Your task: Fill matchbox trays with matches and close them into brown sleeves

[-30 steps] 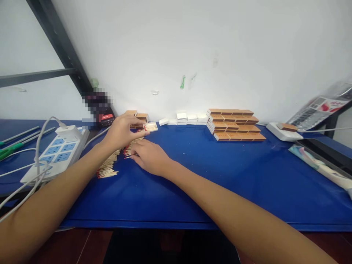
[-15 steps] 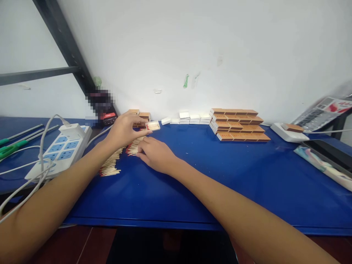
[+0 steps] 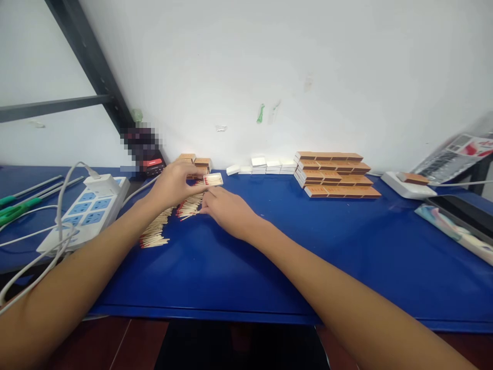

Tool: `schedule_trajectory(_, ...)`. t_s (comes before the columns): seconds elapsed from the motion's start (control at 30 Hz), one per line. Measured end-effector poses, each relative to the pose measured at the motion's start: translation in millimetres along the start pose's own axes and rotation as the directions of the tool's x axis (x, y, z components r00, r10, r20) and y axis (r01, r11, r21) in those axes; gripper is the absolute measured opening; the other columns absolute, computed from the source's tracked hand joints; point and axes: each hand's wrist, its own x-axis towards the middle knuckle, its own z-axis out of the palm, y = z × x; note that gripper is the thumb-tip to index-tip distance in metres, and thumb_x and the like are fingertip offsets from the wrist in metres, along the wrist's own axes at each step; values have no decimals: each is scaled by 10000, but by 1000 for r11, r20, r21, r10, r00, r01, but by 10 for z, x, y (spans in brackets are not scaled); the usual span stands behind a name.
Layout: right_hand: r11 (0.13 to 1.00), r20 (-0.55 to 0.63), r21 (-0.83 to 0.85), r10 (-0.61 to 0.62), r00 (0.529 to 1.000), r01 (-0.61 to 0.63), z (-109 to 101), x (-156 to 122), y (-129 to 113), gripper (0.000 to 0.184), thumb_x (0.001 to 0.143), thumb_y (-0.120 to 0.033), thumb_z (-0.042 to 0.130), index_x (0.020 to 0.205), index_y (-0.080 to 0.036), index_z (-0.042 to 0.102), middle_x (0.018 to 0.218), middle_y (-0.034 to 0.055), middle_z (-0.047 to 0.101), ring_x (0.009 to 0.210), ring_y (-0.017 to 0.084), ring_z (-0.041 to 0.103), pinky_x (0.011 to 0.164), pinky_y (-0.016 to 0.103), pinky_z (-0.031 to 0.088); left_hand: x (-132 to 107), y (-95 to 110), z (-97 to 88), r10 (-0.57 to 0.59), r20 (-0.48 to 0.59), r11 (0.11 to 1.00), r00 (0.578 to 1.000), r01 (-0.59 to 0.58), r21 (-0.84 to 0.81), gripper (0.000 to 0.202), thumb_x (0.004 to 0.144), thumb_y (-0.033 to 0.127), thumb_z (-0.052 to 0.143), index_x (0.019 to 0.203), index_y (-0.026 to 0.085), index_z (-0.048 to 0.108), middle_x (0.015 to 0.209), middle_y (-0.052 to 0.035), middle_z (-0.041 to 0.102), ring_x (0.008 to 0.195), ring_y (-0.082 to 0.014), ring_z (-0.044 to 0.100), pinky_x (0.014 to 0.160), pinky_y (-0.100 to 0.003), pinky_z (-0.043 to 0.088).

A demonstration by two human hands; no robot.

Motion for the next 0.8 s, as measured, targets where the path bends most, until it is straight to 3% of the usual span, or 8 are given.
schedule_trajectory(0.3,978,-127,-181,84,988,-107,-292,-25,407,120,1092,-247,558,1055,-163,636,1099,113,664,980,233,597,779,328,413,-12,-19,32,50,123,999,991,-50,-3,327,837,392,901,1083,192,818,1006,-70,800,963,-273,670,836,-382,488)
schedule_trajectory(0.53,968,-168,-199,122,978,-155,-231,-1,489,99,1085,-237,571,1053,-168,634,1106,113,667,1003,242,598,771,337,410,-2,47,59,99,136,990,986,-83,-115,263,840,411,890,1019,228,830,981,-55,810,923,-259,699,831,-378,494)
schedule_trajectory(0.8,973,-185,-176,115,976,-148,-203,-8,448,145,1093,-278,551,1044,-175,641,1078,113,658,963,243,588,750,336,400,9,172,1,56,108,973,993,-30,-231,228,802,421,904,899,233,820,909,-28,816,808,-225,683,771,-358,507)
